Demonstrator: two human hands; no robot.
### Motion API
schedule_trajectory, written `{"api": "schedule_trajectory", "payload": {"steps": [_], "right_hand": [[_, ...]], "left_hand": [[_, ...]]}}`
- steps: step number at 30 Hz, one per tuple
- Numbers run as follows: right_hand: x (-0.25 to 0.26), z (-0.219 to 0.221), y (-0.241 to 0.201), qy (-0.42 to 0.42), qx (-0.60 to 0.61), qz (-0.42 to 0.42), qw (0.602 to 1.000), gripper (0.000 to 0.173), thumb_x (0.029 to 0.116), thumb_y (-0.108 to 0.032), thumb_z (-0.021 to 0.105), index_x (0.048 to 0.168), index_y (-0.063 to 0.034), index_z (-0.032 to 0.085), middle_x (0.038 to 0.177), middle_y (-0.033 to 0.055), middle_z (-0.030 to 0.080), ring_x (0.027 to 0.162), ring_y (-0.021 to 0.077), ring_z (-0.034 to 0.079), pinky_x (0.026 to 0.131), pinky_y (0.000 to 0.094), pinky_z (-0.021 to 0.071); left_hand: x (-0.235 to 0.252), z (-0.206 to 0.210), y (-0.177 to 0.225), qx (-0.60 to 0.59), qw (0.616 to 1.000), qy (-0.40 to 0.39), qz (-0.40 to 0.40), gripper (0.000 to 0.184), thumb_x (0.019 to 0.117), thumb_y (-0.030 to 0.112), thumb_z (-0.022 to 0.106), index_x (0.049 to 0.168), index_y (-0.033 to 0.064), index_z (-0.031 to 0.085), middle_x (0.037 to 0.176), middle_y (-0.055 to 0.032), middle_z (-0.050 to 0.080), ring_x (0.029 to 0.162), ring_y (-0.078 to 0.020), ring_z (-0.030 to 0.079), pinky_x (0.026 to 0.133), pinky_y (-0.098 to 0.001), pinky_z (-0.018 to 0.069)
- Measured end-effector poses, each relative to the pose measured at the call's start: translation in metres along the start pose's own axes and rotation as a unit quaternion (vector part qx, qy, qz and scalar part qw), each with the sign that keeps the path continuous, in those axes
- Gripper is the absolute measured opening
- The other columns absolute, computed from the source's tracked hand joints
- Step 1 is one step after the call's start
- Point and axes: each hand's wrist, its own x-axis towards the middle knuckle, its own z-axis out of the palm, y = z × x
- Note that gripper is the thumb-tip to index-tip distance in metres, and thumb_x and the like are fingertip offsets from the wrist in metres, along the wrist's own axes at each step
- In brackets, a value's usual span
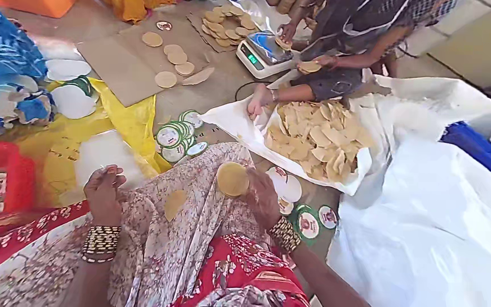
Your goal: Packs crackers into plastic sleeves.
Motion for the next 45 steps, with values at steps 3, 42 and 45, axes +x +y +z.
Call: {"api": "schedule_trajectory", "payload": {"steps": [3, 42, 45], "right_hand": [[-0.003, -0.018, 0.041, 0.006, -0.012, 0.174, 0.985, 0.042, 0.104, -0.029, 0.051, 0.126, 0.0025, 0.068, 0.126, 0.0222, 0.068, 0.121, 0.038, 0.063, 0.105, 0.0522, 0.049], [-0.001, -0.012, 0.119, -0.152, -0.067, 0.422, 0.891, 0.058, 0.0929, -0.016, 0.072, 0.145, 0.0035, 0.053, 0.148, 0.0291, 0.051, 0.141, 0.043, 0.045, 0.119, 0.0551, 0.0302], [-0.007, -0.014, 0.105, -0.09, -0.072, 0.396, 0.911, 0.039, 0.1019, -0.016, 0.06, 0.137, 0.0027, 0.062, 0.139, 0.0281, 0.06, 0.133, 0.0452, 0.054, 0.115, 0.0594, 0.034]], "left_hand": [[-0.001, -0.002, -0.001, -0.004, 1.0, 0.004, 0.0, 0.01, 0.1063, 0.011, 0.05, 0.104, 0.0073, 0.059, 0.084, 0.0055, 0.068, 0.063, -0.0037, 0.065, 0.059, -0.0185, 0.0559], [-0.004, -0.005, -0.001, -0.047, 0.999, 0.017, -0.01, 0.01, 0.1056, 0.008, 0.051, 0.102, 0.0073, 0.06, 0.082, 0.0038, 0.068, 0.061, -0.0052, 0.065, 0.057, -0.019, 0.0564], [-0.005, -0.005, 0.001, -0.047, 0.998, 0.024, -0.02, 0.009, 0.1061, 0.009, 0.051, 0.104, 0.0058, 0.059, 0.082, 0.0032, 0.067, 0.062, -0.0051, 0.065, 0.058, -0.0193, 0.0565]]}}
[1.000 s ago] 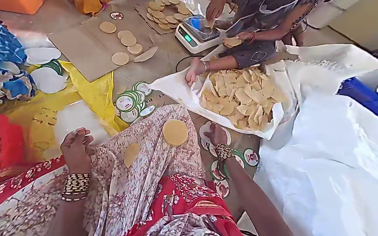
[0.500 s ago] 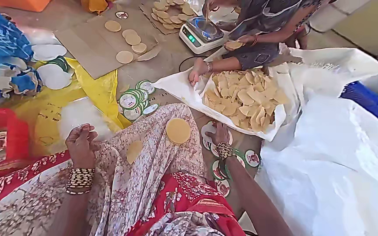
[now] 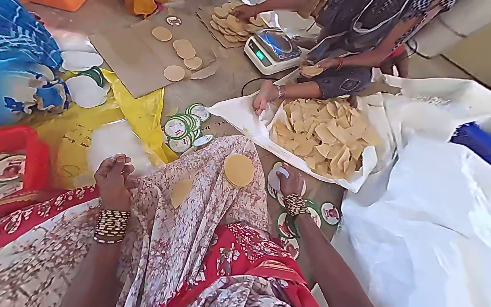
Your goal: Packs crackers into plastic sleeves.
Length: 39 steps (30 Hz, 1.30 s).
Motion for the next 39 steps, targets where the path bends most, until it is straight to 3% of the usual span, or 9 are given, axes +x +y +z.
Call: {"api": "schedule_trajectory", "payload": {"steps": [8, 13, 19, 22, 25, 29, 31, 35, 39], "right_hand": [[-0.019, -0.028, -0.023, 0.091, 0.083, -0.086, 0.989, 0.03, 0.1015, -0.022, 0.062, 0.113, 0.0028, 0.075, 0.125, 0.0251, 0.068, 0.121, 0.0431, 0.06, 0.107, 0.0602, 0.0395], [-0.03, -0.026, -0.078, 0.267, 0.21, -0.324, 0.883, 0.018, 0.0947, -0.015, 0.068, 0.097, -0.0008, 0.08, 0.099, 0.0137, 0.076, 0.099, 0.0232, 0.069, 0.094, 0.0381, 0.0532], [-0.067, 0.016, -0.095, 0.092, 0.034, -0.518, 0.849, 0.033, 0.1031, -0.036, 0.053, 0.109, -0.0177, 0.079, 0.124, 0.0075, 0.073, 0.124, 0.0379, 0.062, 0.107, 0.0648, 0.0408], [-0.075, 0.024, -0.084, 0.069, 0.031, -0.503, 0.861, 0.062, 0.1039, -0.062, 0.037, 0.117, -0.0163, 0.077, 0.131, 0.0092, 0.07, 0.125, 0.0335, 0.063, 0.109, 0.0618, 0.041], [-0.076, 0.015, -0.09, 0.09, 0.099, -0.411, 0.902, 0.072, 0.1026, -0.063, 0.037, 0.129, -0.0049, 0.069, 0.137, 0.0201, 0.064, 0.127, 0.0373, 0.06, 0.105, 0.0586, 0.0441], [-0.061, 0.003, -0.111, -0.009, 0.069, -0.233, 0.97, 0.104, 0.0832, -0.074, 0.061, 0.149, 0.0048, 0.046, 0.14, 0.0217, 0.06, 0.128, 0.0378, 0.057, 0.105, 0.0587, 0.0448], [-0.056, -0.007, -0.126, -0.095, 0.041, -0.177, 0.979, 0.11, 0.0758, -0.061, 0.079, 0.154, 0.0027, 0.037, 0.142, 0.0245, 0.055, 0.129, 0.0411, 0.054, 0.106, 0.0616, 0.0416], [-0.048, -0.009, -0.132, -0.171, 0.181, -0.11, 0.962, 0.072, 0.0751, -0.026, 0.087, 0.136, -0.0016, 0.056, 0.116, 0.0151, 0.07, 0.104, 0.0229, 0.069, 0.093, 0.0432, 0.0555], [-0.056, -0.023, -0.131, -0.184, 0.452, -0.045, 0.872, 0.021, 0.089, 0.002, 0.072, 0.109, 0.005, 0.068, 0.09, 0.0077, 0.076, 0.081, 0.0121, 0.073, 0.078, 0.028, 0.0626]], "left_hand": [[-0.001, 0.005, -0.001, 0.016, 1.0, -0.006, 0.005, 0.009, 0.1053, 0.008, 0.051, 0.104, 0.0047, 0.06, 0.082, 0.0031, 0.067, 0.06, -0.004, 0.064, 0.057, -0.0185, 0.0558], [0.003, 0.004, -0.005, 0.006, 1.0, -0.003, 0.004, 0.01, 0.1049, 0.007, 0.052, 0.102, 0.0056, 0.062, 0.081, 0.0035, 0.068, 0.06, -0.0051, 0.064, 0.058, -0.0194, 0.057], [0.004, 0.002, -0.004, -0.015, 1.0, 0.011, -0.005, 0.01, 0.1045, 0.006, 0.053, 0.099, 0.0049, 0.061, 0.082, 0.001, 0.069, 0.059, -0.0065, 0.064, 0.057, -0.0199, 0.0563], [0.004, 0.004, -0.001, -0.017, 1.0, 0.012, -0.007, 0.011, 0.1049, 0.006, 0.052, 0.099, 0.0052, 0.061, 0.081, 0.0011, 0.068, 0.061, -0.0067, 0.065, 0.059, -0.0206, 0.0567], [0.003, 0.006, -0.001, -0.003, 1.0, -0.007, -0.02, 0.01, 0.1053, 0.009, 0.053, 0.101, 0.0054, 0.062, 0.081, 0.0014, 0.068, 0.061, -0.0071, 0.065, 0.06, -0.0216, 0.0575], [-0.002, 0.007, 0.001, 0.059, 0.993, -0.099, -0.038, 0.009, 0.0996, 0.002, 0.059, 0.106, 0.0017, 0.064, 0.087, -0.0019, 0.068, 0.066, -0.0075, 0.064, 0.061, -0.0212, 0.0556], [-0.007, 0.008, 0.002, 0.1, 0.983, -0.139, -0.059, 0.016, 0.0975, 0.003, 0.064, 0.113, 0.0001, 0.067, 0.087, -0.0025, 0.069, 0.064, -0.0049, 0.062, 0.057, -0.0192, 0.0511], [-0.011, 0.012, 0.0, 0.105, 0.98, -0.153, -0.067, 0.009, 0.097, 0.004, 0.065, 0.104, -0.0004, 0.067, 0.084, -0.0017, 0.069, 0.064, -0.0074, 0.063, 0.061, -0.023, 0.0554], [-0.008, 0.011, -0.002, 0.087, 0.986, -0.132, -0.055, 0.006, 0.0984, 0.004, 0.063, 0.102, 0.0016, 0.068, 0.081, 0.0, 0.068, 0.062, -0.0062, 0.063, 0.057, -0.0211, 0.0539]]}}
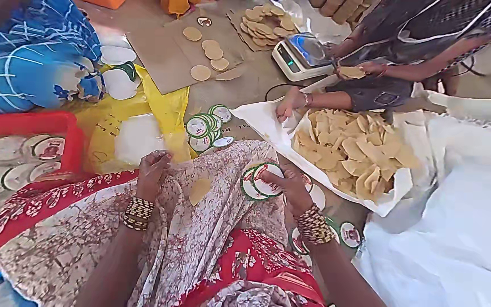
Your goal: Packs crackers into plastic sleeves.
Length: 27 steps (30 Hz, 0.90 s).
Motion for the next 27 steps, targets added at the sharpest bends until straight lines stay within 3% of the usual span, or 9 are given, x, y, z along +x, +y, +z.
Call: {"api": "schedule_trajectory", "payload": {"steps": [5, 11, 18, 20, 21, 22, 23, 25, 27], "right_hand": [[-0.012, -0.011, -0.009, 0.085, 0.09, -0.044, 0.991, 0.01, 0.0934, 0.008, 0.064, 0.101, 0.003, 0.069, 0.087, 0.0058, 0.076, 0.08, 0.0106, 0.073, 0.079, 0.0265, 0.0624], [0.004, -0.022, 0.019, 0.083, -0.108, -0.049, 0.989, 0.019, 0.1023, -0.009, 0.059, 0.087, -0.0024, 0.07, 0.074, -0.0034, 0.067, 0.07, 0.0008, 0.063, 0.071, 0.0209, 0.0533], [0.012, -0.04, 0.029, 0.267, -0.169, -0.106, 0.943, 0.028, 0.1062, -0.015, 0.053, 0.091, 0.0024, 0.069, 0.079, 0.0008, 0.064, 0.076, 0.0013, 0.06, 0.077, 0.0234, 0.0505], [0.013, -0.064, 0.035, 0.317, -0.264, -0.08, 0.908, 0.03, 0.1047, -0.022, 0.057, 0.113, 0.0039, 0.07, 0.107, 0.0135, 0.07, 0.102, 0.0151, 0.064, 0.095, 0.0348, 0.0485], [0.011, -0.075, 0.033, 0.29, -0.315, -0.043, 0.903, 0.047, 0.1044, -0.028, 0.056, 0.138, 0.0047, 0.058, 0.14, 0.0239, 0.058, 0.133, 0.0313, 0.053, 0.115, 0.0483, 0.0366], [0.01, -0.081, 0.03, 0.262, -0.341, -0.027, 0.902, 0.061, 0.1033, -0.034, 0.057, 0.149, 0.0053, 0.045, 0.154, 0.0295, 0.043, 0.145, 0.042, 0.04, 0.12, 0.0562, 0.027], [0.008, -0.079, 0.029, 0.238, -0.343, -0.029, 0.908, 0.067, 0.1021, -0.036, 0.059, 0.151, 0.0061, 0.042, 0.154, 0.032, 0.042, 0.144, 0.0456, 0.039, 0.119, 0.0587, 0.0285], [0.007, -0.063, 0.029, 0.162, -0.316, -0.065, 0.933, 0.062, 0.0987, -0.035, 0.065, 0.143, 0.0069, 0.05, 0.132, 0.0278, 0.062, 0.122, 0.0361, 0.062, 0.103, 0.0499, 0.0499], [0.008, -0.04, 0.022, 0.064, -0.307, -0.061, 0.948, 0.074, 0.0915, -0.04, 0.073, 0.144, 0.0055, 0.048, 0.124, 0.0224, 0.066, 0.109, 0.0296, 0.068, 0.093, 0.0456, 0.0554]], "left_hand": [[0.001, 0.002, 0.001, -0.013, 1.0, 0.02, 0.002, 0.006, 0.0975, 0.001, 0.064, 0.1, 0.0011, 0.069, 0.078, 0.0011, 0.068, 0.059, -0.0043, 0.061, 0.054, -0.0183, 0.0519], [0.005, 0.001, -0.004, -0.005, 1.0, 0.019, 0.009, 0.006, 0.0966, 0.0, 0.064, 0.1, 0.0015, 0.07, 0.079, 0.0018, 0.069, 0.061, -0.0041, 0.061, 0.057, -0.0181, 0.0515], [0.002, 0.001, -0.003, -0.021, 0.999, 0.028, 0.006, 0.008, 0.0971, 0.0, 0.063, 0.099, 0.002, 0.07, 0.077, 0.002, 0.068, 0.059, -0.0038, 0.061, 0.055, -0.0178, 0.0514], [0.003, 0.001, -0.003, -0.015, 0.999, 0.029, 0.003, 0.007, 0.0975, 0.001, 0.063, 0.099, 0.0019, 0.07, 0.077, 0.0016, 0.067, 0.059, -0.0041, 0.06, 0.055, -0.0182, 0.0509], [0.003, 0.002, -0.003, -0.012, 0.999, 0.031, 0.003, 0.007, 0.0976, 0.002, 0.063, 0.099, 0.0015, 0.07, 0.076, 0.0012, 0.067, 0.059, -0.0042, 0.06, 0.055, -0.0183, 0.0509], [0.004, 0.002, -0.002, -0.01, 0.999, 0.031, 0.002, 0.007, 0.0979, 0.002, 0.063, 0.1, 0.0012, 0.07, 0.076, 0.0008, 0.067, 0.059, -0.0043, 0.06, 0.055, -0.0185, 0.0507], [0.005, 0.003, -0.001, -0.005, 1.0, 0.03, 0.0, 0.007, 0.098, 0.002, 0.063, 0.1, 0.0011, 0.069, 0.077, 0.0007, 0.067, 0.059, -0.0044, 0.06, 0.056, -0.0186, 0.0511], [0.006, 0.004, -0.001, 0.01, 1.0, 0.025, -0.004, 0.007, 0.0982, 0.003, 0.064, 0.103, 0.0004, 0.069, 0.079, -0.0001, 0.068, 0.061, -0.0043, 0.061, 0.057, -0.0187, 0.0515], [0.006, 0.005, -0.002, 0.014, 1.0, 0.023, -0.001, 0.007, 0.098, 0.004, 0.064, 0.102, 0.0001, 0.069, 0.079, -0.0001, 0.068, 0.061, -0.0042, 0.061, 0.057, -0.0185, 0.0519]]}}
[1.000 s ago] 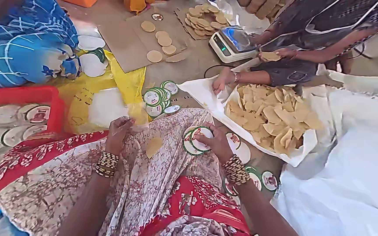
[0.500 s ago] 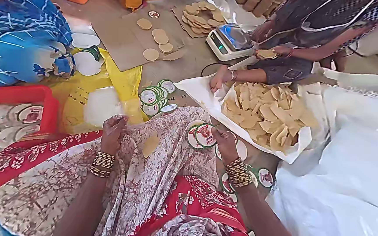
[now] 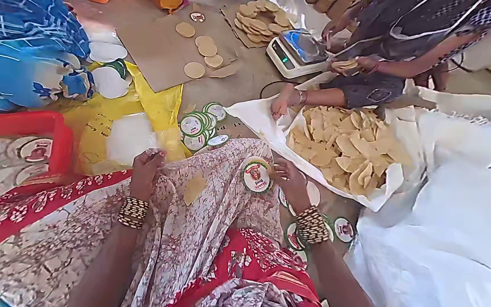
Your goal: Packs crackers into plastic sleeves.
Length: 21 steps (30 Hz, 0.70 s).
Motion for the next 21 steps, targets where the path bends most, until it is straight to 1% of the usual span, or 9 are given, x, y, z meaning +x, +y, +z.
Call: {"api": "schedule_trajectory", "payload": {"steps": [2, 3, 5, 7, 9, 13, 16, 19, 21], "right_hand": [[0.001, 0.012, -0.017, -0.037, -0.071, -0.006, 0.997, 0.1, 0.0768, -0.056, 0.081, 0.149, 0.0022, 0.044, 0.131, 0.0222, 0.062, 0.114, 0.0332, 0.063, 0.097, 0.0526, 0.0502], [0.002, 0.017, -0.024, -0.049, -0.101, -0.004, 0.994, 0.106, 0.0719, -0.057, 0.085, 0.15, 0.0014, 0.042, 0.134, 0.0239, 0.059, 0.118, 0.0367, 0.06, 0.1, 0.0568, 0.0468], [0.004, 0.022, -0.03, -0.07, -0.115, 0.0, 0.991, 0.1, 0.0686, -0.048, 0.089, 0.146, -0.0013, 0.046, 0.131, 0.0229, 0.062, 0.12, 0.0379, 0.061, 0.102, 0.0594, 0.0455], [0.002, 0.021, -0.033, -0.088, -0.05, 0.009, 0.995, 0.074, 0.0727, -0.033, 0.09, 0.133, -0.0028, 0.058, 0.116, 0.016, 0.069, 0.106, 0.0274, 0.067, 0.095, 0.0494, 0.0517], [-0.004, 0.019, -0.033, -0.069, 0.093, 0.007, 0.993, 0.046, 0.0721, -0.018, 0.086, 0.113, -0.0034, 0.069, 0.096, 0.0055, 0.075, 0.088, 0.0117, 0.072, 0.083, 0.0322, 0.0603], [-0.025, 0.015, -0.034, 0.096, 0.228, -0.166, 0.954, 0.025, 0.0792, -0.008, 0.081, 0.101, -0.0037, 0.068, 0.093, -0.002, 0.074, 0.088, 0.0067, 0.072, 0.083, 0.0277, 0.0615], [-0.023, 0.012, -0.024, 0.151, 0.223, -0.231, 0.935, 0.032, 0.0802, -0.01, 0.08, 0.105, -0.0036, 0.062, 0.097, -0.0011, 0.071, 0.091, 0.0075, 0.07, 0.085, 0.0269, 0.0603], [-0.013, 0.014, -0.009, 0.122, 0.109, -0.17, 0.972, 0.045, 0.0804, -0.021, 0.081, 0.116, 0.0036, 0.068, 0.108, 0.0114, 0.071, 0.099, 0.0117, 0.069, 0.089, 0.0295, 0.058], [-0.007, 0.016, -0.006, 0.112, 0.088, -0.15, 0.978, 0.037, 0.0799, -0.017, 0.08, 0.11, 0.0017, 0.072, 0.104, 0.0111, 0.073, 0.095, 0.0107, 0.07, 0.086, 0.0294, 0.0587]], "left_hand": [[0.0, -0.002, -0.002, -0.007, 1.0, 0.001, 0.004, 0.006, 0.0976, 0.002, 0.064, 0.101, -0.0003, 0.069, 0.08, 0.0, 0.068, 0.062, -0.0045, 0.061, 0.058, -0.0188, 0.052], [-0.002, -0.003, -0.001, -0.01, 1.0, 0.003, 0.001, 0.006, 0.0977, 0.001, 0.064, 0.101, -0.0002, 0.068, 0.079, -0.0001, 0.068, 0.061, -0.0044, 0.06, 0.057, -0.0185, 0.0515], [-0.004, -0.004, 0.002, -0.022, 1.0, 0.006, -0.002, 0.006, 0.0982, 0.001, 0.063, 0.1, 0.0002, 0.068, 0.077, 0.0004, 0.067, 0.06, -0.0042, 0.061, 0.055, -0.0177, 0.0512], [-0.004, -0.003, 0.001, -0.036, 0.999, 0.007, 0.001, 0.007, 0.0981, 0.0, 0.062, 0.099, 0.0009, 0.069, 0.077, 0.0012, 0.068, 0.059, -0.0037, 0.06, 0.054, -0.0172, 0.051], [-0.004, -0.002, 0.002, -0.04, 0.999, 0.011, 0.005, 0.007, 0.0978, 0.0, 0.063, 0.099, 0.0008, 0.069, 0.077, 0.001, 0.068, 0.06, -0.0042, 0.061, 0.056, -0.0177, 0.0517], [-0.003, -0.004, -0.001, -0.055, 0.996, 0.009, 0.071, 0.009, 0.0988, 0.001, 0.061, 0.1, 0.0026, 0.069, 0.084, 0.0015, 0.07, 0.07, -0.0061, 0.066, 0.065, -0.0207, 0.0566], [-0.002, -0.005, -0.001, -0.061, 0.991, 0.004, 0.122, 0.01, 0.0981, 0.001, 0.06, 0.101, 0.004, 0.07, 0.087, 0.0029, 0.071, 0.076, -0.0067, 0.068, 0.072, -0.0225, 0.0578], [-0.001, -0.005, -0.003, -0.056, 0.989, -0.007, 0.139, 0.011, 0.0968, 0.0, 0.061, 0.1, 0.0037, 0.07, 0.088, 0.0024, 0.071, 0.077, -0.0069, 0.067, 0.073, -0.0225, 0.0568], [-0.003, -0.005, -0.003, -0.054, 0.988, -0.013, 0.141, 0.011, 0.0964, 0.0, 0.061, 0.099, 0.0036, 0.07, 0.088, 0.0021, 0.072, 0.076, -0.0068, 0.067, 0.072, -0.0218, 0.0562]]}}
